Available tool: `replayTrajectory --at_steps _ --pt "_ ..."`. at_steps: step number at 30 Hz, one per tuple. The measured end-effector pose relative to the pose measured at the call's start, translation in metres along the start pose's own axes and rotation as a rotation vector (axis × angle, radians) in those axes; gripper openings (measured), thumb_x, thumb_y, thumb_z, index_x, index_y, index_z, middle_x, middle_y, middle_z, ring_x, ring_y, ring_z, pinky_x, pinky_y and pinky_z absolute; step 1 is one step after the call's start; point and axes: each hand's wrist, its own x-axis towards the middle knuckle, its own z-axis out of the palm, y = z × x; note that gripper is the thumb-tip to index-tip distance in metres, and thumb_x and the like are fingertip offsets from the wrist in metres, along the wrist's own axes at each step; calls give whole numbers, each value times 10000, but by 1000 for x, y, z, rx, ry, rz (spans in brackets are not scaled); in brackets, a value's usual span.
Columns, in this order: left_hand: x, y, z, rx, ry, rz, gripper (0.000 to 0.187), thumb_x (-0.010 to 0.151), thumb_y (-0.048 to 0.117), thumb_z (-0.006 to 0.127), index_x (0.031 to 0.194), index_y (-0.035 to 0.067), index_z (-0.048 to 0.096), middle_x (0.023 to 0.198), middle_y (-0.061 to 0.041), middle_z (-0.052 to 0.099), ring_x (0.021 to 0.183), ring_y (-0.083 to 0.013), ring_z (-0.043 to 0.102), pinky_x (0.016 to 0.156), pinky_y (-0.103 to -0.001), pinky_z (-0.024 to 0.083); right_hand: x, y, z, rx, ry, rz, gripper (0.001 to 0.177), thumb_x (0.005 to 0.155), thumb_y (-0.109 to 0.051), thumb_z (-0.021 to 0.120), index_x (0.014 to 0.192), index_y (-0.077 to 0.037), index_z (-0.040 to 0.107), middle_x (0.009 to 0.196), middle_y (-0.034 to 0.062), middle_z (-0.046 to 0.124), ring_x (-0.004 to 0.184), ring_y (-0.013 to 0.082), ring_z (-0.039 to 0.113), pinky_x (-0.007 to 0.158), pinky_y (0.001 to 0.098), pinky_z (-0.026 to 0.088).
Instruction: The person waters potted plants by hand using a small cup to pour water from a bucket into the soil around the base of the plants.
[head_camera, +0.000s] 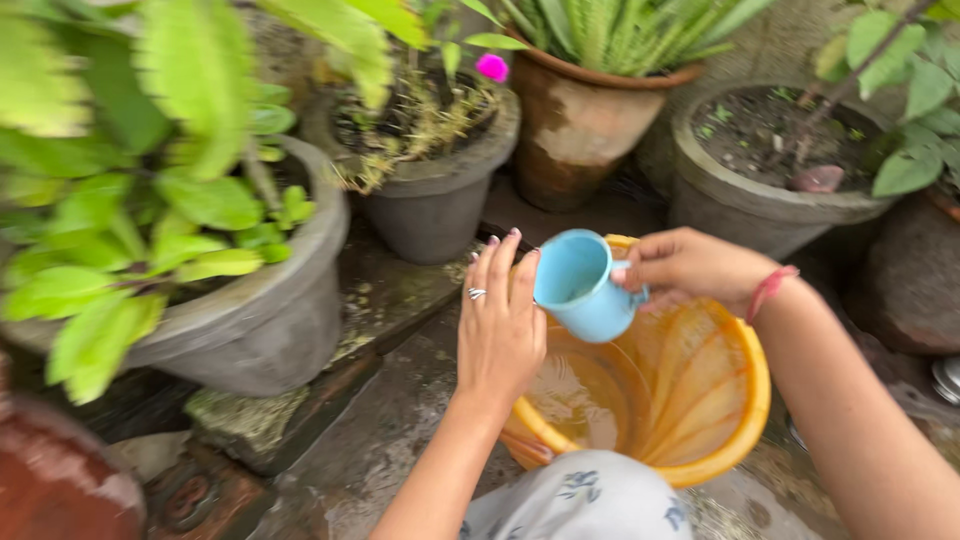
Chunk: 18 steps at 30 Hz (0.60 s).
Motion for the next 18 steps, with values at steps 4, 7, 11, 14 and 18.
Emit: replayTrajectory --at_steps 4,7,11,14,18 --pt "1 13 53 -68 -210 -12 577 844 121 652 1395 18 513 1553 -211 413 1449 -419 369 1143 -536 339 51 98 8 -197 28 172 324 790 -359 832 919 -64 793 915 55 724 808 131 703 742 327 632" --pt "2 2 71 -34 -308 2 588 862 136 643 1420 7 512 1565 -212 405 1474 -404 349 1189 -523 327 88 145 35 -779 67 118 370 757 -397 860 961 -94 803 887 128 757 860 262 726 819 393 580" --pt "0 -4 82 74 -453 -106 634 838 168 649 1422 -15 483 1549 -231 378 1473 -416 285 1173 -538 259 130 176 66 -1067 -53 164 338 788 -356 822 995 -88 820 962 143 781 981 303 749 894 409 582" --pt "-2 -4 88 145 -482 -120 636 828 145 630 1426 -14 483 1559 -226 372 1491 -402 269 1204 -529 221 150 210 92 -1231 -1 65 231 830 -213 737 1000 -73 810 1048 202 749 1003 338 740 851 422 606" --pt "-6 -5 86 205 -490 -138 625 819 104 605 1420 -33 496 1566 -230 376 1504 -397 269 1213 -509 217 162 244 106 -1272 -12 -17 248 785 -104 722 1008 -15 779 1219 305 630 964 368 756 775 430 632"
